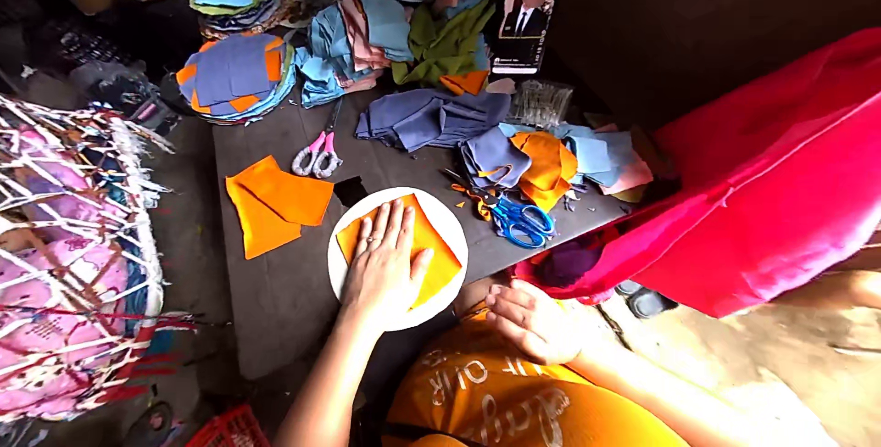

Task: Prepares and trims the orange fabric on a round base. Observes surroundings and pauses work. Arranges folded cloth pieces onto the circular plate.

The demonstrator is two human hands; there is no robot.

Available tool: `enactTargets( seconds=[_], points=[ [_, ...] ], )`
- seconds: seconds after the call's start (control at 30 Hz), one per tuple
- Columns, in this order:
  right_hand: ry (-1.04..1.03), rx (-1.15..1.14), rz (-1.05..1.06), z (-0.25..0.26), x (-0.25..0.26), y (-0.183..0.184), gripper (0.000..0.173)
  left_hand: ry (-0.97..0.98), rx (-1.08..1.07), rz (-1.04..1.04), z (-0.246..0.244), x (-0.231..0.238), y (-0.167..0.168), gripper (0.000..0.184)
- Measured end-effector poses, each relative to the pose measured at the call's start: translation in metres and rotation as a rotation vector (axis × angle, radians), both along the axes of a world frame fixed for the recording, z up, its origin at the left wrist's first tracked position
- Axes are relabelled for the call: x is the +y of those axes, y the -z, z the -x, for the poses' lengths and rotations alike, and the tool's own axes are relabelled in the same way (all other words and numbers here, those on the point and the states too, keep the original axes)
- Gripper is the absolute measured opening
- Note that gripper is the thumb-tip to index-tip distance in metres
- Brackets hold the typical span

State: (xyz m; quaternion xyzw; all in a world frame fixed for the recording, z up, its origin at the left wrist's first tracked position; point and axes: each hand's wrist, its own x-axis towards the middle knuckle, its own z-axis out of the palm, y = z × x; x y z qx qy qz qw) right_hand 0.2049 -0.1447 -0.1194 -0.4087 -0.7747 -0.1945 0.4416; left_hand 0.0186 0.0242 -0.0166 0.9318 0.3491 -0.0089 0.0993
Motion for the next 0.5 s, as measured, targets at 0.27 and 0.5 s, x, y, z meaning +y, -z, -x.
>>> enactTargets(
  seconds=[0.27,0.5],
  points=[
    [-0.017,0.062,-0.004,-0.001,-0.001,0.01,0.014,-0.006,-0.086,0.106,0.004,0.003,-0.005,0.068],
    [0.101,0.104,0.036,-0.019,-0.017,0.028,0.013,-0.149,-0.773,0.292,0.053,0.017,-0.026,0.097]
  ],
)
